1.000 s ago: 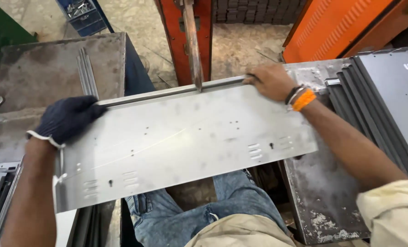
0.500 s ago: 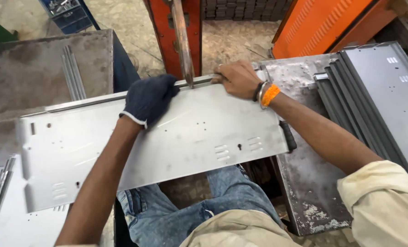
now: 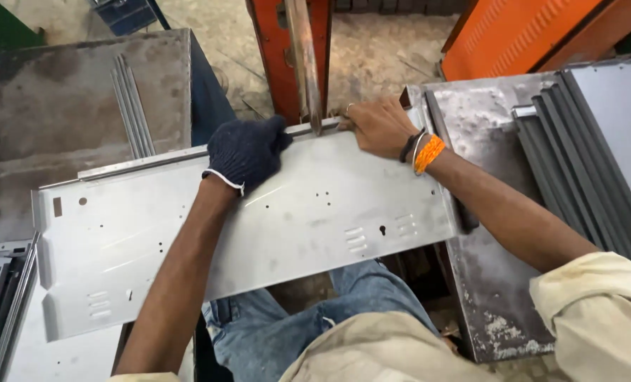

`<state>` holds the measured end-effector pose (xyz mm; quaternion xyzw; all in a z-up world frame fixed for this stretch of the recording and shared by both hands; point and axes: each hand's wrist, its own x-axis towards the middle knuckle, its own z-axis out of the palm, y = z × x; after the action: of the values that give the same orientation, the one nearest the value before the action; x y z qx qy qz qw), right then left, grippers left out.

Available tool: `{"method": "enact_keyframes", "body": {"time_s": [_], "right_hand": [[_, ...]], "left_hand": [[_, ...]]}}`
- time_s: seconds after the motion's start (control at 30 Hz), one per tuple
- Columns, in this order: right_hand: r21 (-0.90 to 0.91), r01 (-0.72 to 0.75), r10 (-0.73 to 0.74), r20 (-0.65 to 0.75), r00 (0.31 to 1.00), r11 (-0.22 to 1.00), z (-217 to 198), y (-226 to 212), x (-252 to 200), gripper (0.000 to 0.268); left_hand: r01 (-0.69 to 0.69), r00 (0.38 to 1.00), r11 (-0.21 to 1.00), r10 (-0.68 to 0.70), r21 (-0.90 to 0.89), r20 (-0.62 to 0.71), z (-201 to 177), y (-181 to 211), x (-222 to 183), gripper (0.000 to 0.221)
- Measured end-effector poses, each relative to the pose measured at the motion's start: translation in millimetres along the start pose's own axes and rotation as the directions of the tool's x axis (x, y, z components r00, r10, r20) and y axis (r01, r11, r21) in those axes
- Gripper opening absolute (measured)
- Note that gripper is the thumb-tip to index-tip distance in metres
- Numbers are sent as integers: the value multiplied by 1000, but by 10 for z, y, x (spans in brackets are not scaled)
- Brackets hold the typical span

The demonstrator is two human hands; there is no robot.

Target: Using a stationary spot welding machine to attach a thin metal strip to a pre-punched metal panel.

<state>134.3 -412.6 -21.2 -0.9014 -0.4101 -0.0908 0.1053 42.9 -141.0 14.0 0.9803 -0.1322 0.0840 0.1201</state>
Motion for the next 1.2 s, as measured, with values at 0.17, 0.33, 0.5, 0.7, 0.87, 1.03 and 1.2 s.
{"method": "enact_keyframes", "body": {"time_s": [0.17,0.33,0.5,0.7,0.87,1.03,1.2], "right_hand": [[41,-28,28,-8,1000,999,-83,-21,81,25],[137,81,-71,-78,994,987,-241,-19,48,27],[125,56,-61,34,998,991,-226,48,16,23],[142,-83,70,96,993,986,-1,-5,7,19],[387,129,-87,-125,988,913,-56,-57,34,48],[203,-2,12,-47,999,979,-65,-89,88,71],[439,87,-43,-109,993,894,59,31,72,55]], "left_hand": [[-70,994,997,71,19,-77,23,-106,41,17],[-130,981,991,128,-3,-146,-23,-276,-30,15],[26,1000,997,-25,71,-11,-260,-585,-316,27],[40,998,995,-44,92,33,-306,-754,-459,24],[59,997,992,-63,114,35,-317,-742,-476,27],[51,998,995,-49,87,-31,-294,-788,-456,24],[63,998,998,-62,23,-33,-240,-753,-565,22]]}}
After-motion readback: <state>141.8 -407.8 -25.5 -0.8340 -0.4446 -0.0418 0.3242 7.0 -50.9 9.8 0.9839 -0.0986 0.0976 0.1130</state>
